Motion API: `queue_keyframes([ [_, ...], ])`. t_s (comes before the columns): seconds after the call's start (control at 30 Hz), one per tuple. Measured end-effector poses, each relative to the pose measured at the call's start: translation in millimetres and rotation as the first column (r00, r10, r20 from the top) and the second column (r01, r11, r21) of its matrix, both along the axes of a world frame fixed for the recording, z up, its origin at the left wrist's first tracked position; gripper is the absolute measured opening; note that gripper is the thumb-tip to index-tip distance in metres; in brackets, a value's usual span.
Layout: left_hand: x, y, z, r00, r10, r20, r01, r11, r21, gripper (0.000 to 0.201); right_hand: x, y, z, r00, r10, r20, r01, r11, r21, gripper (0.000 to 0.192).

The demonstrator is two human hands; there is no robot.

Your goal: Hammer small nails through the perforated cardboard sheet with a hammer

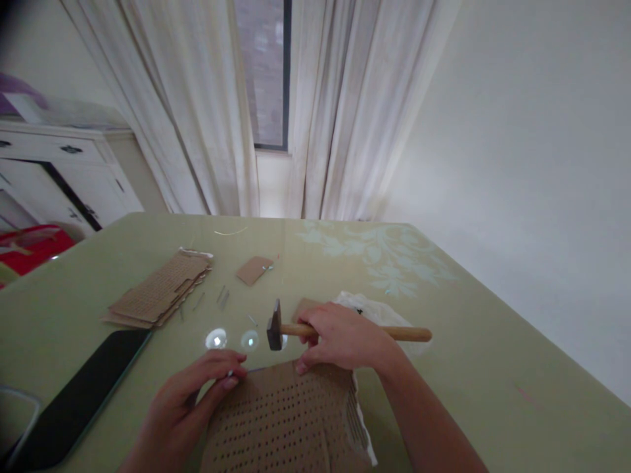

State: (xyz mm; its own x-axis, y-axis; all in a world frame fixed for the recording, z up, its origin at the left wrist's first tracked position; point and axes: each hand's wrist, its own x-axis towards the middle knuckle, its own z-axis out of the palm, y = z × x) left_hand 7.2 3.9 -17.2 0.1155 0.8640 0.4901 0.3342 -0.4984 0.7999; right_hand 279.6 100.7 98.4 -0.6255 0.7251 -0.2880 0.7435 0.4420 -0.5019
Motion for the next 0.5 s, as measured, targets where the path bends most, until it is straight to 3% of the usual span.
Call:
queue_keyframes([
  [0.5,0.9,2.0,3.5,0.997,-0.071,-0.023,0.071,0.997,0.0,0.019,-1.8,-0.8,-0.4,1.0,-0.01,0.006,0.01,1.0,0.02,0.034],
])
